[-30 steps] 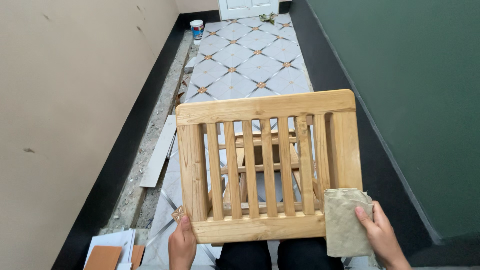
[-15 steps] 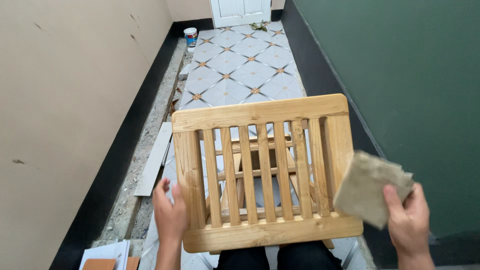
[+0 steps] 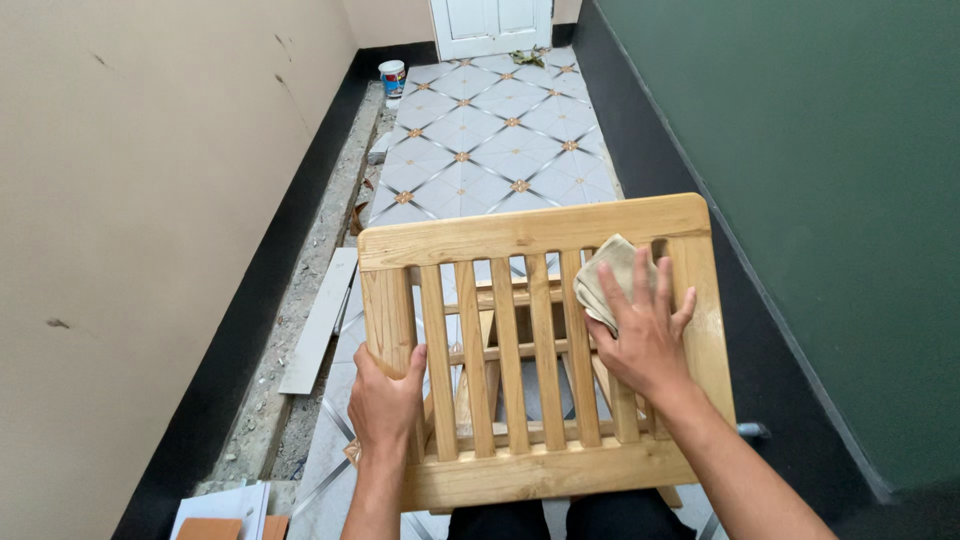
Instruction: The person sands the top surface of a wooden stool using a sanding block. They systematically rub the sandpaper across the slats and frame of the stool seat, holding the stool steady with their other hand. The stool is briefly lifted and repositioned during the process.
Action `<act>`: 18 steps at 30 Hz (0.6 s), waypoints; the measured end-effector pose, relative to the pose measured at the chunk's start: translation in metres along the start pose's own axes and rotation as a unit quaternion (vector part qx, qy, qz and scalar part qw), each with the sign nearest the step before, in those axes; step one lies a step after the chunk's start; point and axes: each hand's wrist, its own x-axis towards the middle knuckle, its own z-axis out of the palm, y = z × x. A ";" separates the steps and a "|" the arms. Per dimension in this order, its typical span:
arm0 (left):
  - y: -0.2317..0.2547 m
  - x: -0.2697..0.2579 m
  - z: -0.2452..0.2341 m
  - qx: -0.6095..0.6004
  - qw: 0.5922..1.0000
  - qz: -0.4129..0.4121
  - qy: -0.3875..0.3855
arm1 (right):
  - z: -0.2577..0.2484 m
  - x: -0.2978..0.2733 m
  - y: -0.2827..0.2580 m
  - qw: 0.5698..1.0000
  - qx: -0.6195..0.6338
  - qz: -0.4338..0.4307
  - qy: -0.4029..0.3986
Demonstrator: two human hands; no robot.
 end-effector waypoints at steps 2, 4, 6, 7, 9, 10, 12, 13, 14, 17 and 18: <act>0.000 0.004 -0.002 -0.014 1.000 -0.004 0.001 | 0.003 0.010 -0.010 1.000 -0.004 -0.010 -0.004; -0.002 0.000 0.001 -0.023 1.000 -0.011 -0.003 | 0.015 0.011 -0.018 0.999 0.027 -0.040 0.023; -0.004 0.001 0.001 -0.028 0.999 -0.017 -0.005 | 0.033 0.002 -0.032 0.990 -0.074 -0.118 0.031; -0.004 0.002 0.002 -0.030 1.000 -0.010 -0.002 | 0.043 -0.009 -0.042 0.972 -0.143 -0.183 0.027; -0.003 0.002 0.000 -0.033 0.999 0.004 0.007 | 0.057 -0.044 -0.063 0.930 -0.113 -0.349 0.026; -0.003 0.004 -0.001 -0.037 0.999 0.001 0.007 | 0.060 -0.054 -0.069 0.894 -0.015 -0.446 0.028; -0.002 0.004 0.000 -0.044 0.999 -0.008 0.003 | 0.064 -0.044 -0.062 0.888 -0.018 -0.458 -0.024; -0.003 0.003 0.001 -0.044 0.999 -0.007 0.004 | 0.063 -0.040 -0.056 0.885 -0.020 -0.462 -0.053; -0.004 0.004 0.001 -0.045 0.999 -0.006 0.005 | 0.061 -0.022 -0.048 0.902 -0.058 -0.428 -0.021; -0.004 0.001 0.003 -0.044 0.999 -0.005 0.003 | 0.040 0.027 -0.024 0.970 -0.064 -0.233 0.028; -0.004 0.002 0.002 -0.044 0.999 -0.004 0.005 | 0.036 0.029 -0.027 0.975 -0.063 -0.205 0.049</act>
